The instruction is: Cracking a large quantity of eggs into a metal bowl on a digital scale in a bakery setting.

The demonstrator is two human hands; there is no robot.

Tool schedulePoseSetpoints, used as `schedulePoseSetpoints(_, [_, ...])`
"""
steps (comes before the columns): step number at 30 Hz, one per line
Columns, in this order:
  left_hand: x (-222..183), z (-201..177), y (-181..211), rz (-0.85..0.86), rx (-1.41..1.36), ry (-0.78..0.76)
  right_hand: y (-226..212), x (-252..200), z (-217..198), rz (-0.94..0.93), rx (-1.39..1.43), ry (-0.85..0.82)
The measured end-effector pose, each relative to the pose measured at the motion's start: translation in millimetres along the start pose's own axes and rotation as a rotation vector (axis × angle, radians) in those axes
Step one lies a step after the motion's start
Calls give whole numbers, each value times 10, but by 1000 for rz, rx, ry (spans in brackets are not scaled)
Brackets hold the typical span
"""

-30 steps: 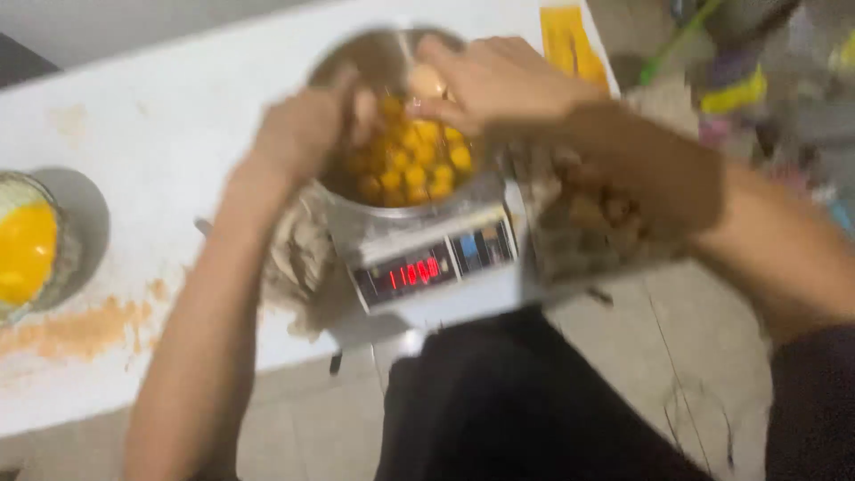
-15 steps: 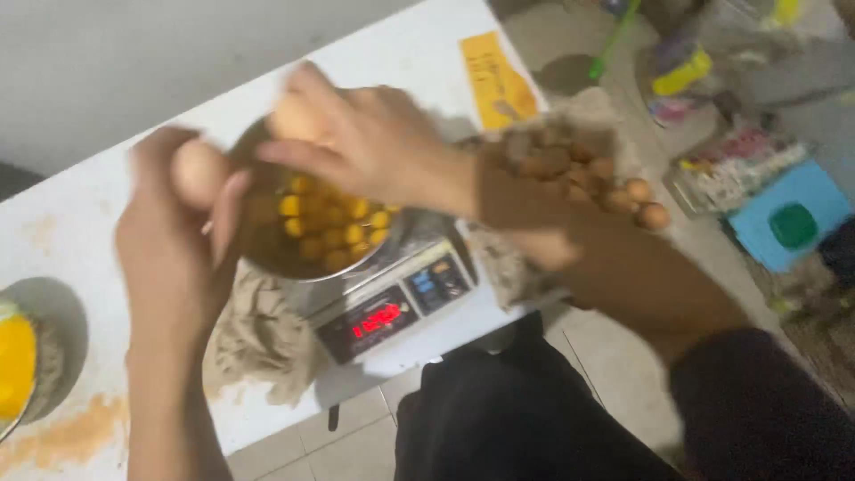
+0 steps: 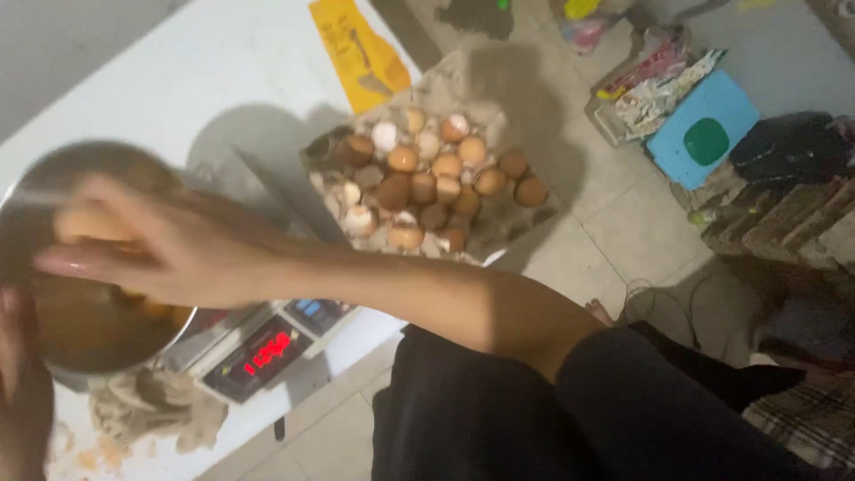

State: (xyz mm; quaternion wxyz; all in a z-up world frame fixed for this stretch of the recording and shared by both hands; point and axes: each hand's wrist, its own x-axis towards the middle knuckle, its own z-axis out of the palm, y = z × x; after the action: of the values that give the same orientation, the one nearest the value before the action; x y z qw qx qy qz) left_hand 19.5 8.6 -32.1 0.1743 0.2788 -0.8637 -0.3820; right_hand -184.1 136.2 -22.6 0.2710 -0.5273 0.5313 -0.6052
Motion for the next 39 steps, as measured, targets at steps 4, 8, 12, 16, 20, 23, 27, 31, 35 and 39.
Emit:
schedulePoseSetpoints(4, [-244,518,88,249,127,128,496,-616,-739,178,202,-112])
schedulePoseSetpoints(8, [148,1537,870,131,149,-8,1184,-979,-1653,151,-127,-168])
schedulePoseSetpoints(12, [827,2563,1025,233,8,-109,1805,-1013,-2487,231,-771,49])
schedulePoseSetpoints(16, [1204,3420,651,212,324,-142,1848,-1182,-2700,169,-734,-20])
schedulePoseSetpoints(20, [983,3402,1055,96,498,-287,1417,-1717,-2765,182,-715,50])
schedulePoseSetpoints(23, [673,3456,1215,254,263,-155,1026,-1978,-2687,411,-721,-11])
schedulePoseSetpoints(27, [469,4003,1024,406,253,-247,930,-2530,-2477,750,-782,12])
schedulePoseSetpoints(31, [582,4379,1030,453,393,-197,1126,-2769,-2210,552,-898,182])
schedulePoseSetpoints(35, [681,4426,1173,443,538,-218,1297,-2781,-2154,501,-915,380])
schedulePoseSetpoints(39, [729,4685,1007,426,562,-297,1366,-2905,-2290,800,-419,664])
